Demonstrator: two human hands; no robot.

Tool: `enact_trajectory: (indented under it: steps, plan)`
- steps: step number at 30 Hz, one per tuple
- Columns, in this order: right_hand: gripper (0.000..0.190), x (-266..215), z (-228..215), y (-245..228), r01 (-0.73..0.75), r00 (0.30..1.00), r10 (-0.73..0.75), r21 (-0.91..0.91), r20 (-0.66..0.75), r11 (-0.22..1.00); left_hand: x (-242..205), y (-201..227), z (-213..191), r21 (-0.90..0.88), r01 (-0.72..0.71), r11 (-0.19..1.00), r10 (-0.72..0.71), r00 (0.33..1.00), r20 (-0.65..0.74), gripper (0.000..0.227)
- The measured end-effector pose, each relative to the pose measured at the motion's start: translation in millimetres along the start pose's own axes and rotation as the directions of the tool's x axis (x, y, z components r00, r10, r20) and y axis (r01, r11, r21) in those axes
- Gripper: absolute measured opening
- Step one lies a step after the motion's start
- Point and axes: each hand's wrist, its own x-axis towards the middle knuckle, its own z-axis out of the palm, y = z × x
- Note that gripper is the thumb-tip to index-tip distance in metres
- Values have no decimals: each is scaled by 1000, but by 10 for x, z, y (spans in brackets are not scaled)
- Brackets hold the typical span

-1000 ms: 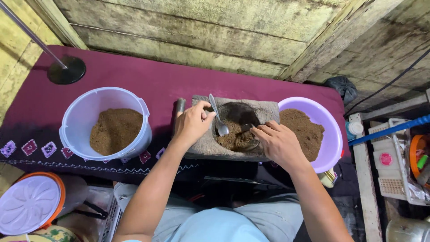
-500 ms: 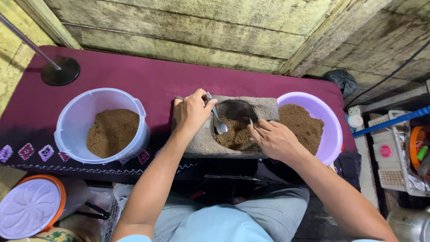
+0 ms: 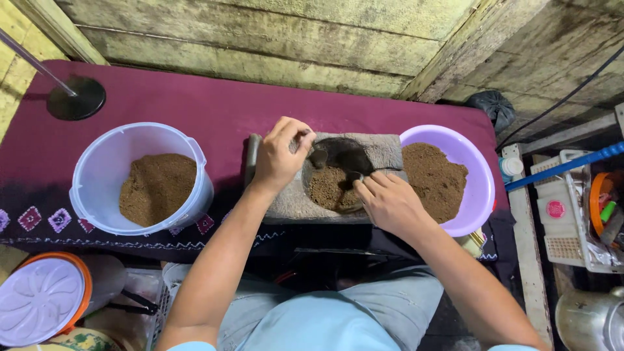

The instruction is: Scooping brown powder from a bowl into a stone mortar and pressing it down using a spoon and fingers.

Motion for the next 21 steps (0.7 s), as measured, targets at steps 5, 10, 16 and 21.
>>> enact_trajectory:
  steps: [5,10,16,21]
  plan:
    - [15,-28,-131,41,-253,967,254,31,-30,967,62,264,-75,-14,-41,999,43,951,306,6]
    - [4,-130,-12,22,-445,880,475,314,-24,839,214,460,-94,47,-42,998,7,813,583,12]
    - [7,-122,-10,42,-453,871,491,377,-6,808,306,492,40,-112,-15,994,83,768,635,14]
    - [3,-150,40,55,-408,886,460,369,-60,835,265,601,-19,90,-199,976,67,664,744,9]
